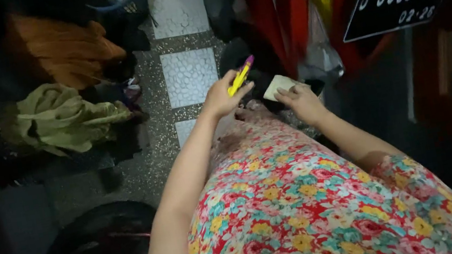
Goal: The person wipes the rear and front sections of a red motorcycle using a cloth and a spray bottle. They clean the license plate area, rear fender, handlebars, and dashboard, repeatedly spraying and wiping surfaces.
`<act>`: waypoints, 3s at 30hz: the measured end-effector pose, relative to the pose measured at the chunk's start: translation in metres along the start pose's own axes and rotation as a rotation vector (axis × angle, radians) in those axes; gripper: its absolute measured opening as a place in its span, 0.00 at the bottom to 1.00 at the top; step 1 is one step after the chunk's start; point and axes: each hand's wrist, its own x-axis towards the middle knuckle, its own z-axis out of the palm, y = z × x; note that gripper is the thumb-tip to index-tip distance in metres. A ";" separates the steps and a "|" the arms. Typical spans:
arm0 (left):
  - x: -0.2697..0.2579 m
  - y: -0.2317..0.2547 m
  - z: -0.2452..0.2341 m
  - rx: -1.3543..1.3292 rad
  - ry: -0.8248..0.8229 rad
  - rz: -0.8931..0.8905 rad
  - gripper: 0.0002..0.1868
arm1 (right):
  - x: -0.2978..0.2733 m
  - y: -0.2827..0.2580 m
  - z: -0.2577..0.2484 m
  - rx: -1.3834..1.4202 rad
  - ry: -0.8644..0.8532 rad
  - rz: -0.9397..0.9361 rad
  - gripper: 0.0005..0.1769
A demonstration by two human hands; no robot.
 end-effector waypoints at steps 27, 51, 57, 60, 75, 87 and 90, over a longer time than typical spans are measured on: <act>0.071 -0.040 0.008 -0.096 0.109 -0.154 0.25 | 0.224 0.073 -0.146 0.012 0.411 -0.065 0.24; 0.000 -0.069 0.024 -0.228 0.256 -0.250 0.33 | 0.253 0.080 -0.020 -0.876 -0.505 0.043 0.41; -0.010 -0.074 0.022 -0.356 0.376 -0.105 0.28 | 0.160 0.027 -0.004 -0.777 -0.894 -0.129 0.35; -0.013 -0.072 0.017 -0.321 0.352 -0.125 0.33 | 0.169 0.018 -0.014 -0.771 -1.015 -0.277 0.36; 0.027 -0.054 0.015 -0.345 0.414 -0.061 0.24 | 0.292 0.062 -0.052 -0.849 -0.576 0.251 0.32; 0.039 -0.037 -0.029 -0.286 0.260 0.043 0.22 | 0.151 -0.006 -0.039 -0.841 -0.990 -0.008 0.20; 0.035 -0.042 -0.051 -0.223 0.211 0.102 0.22 | 0.167 -0.012 -0.040 -0.870 -1.159 -0.010 0.22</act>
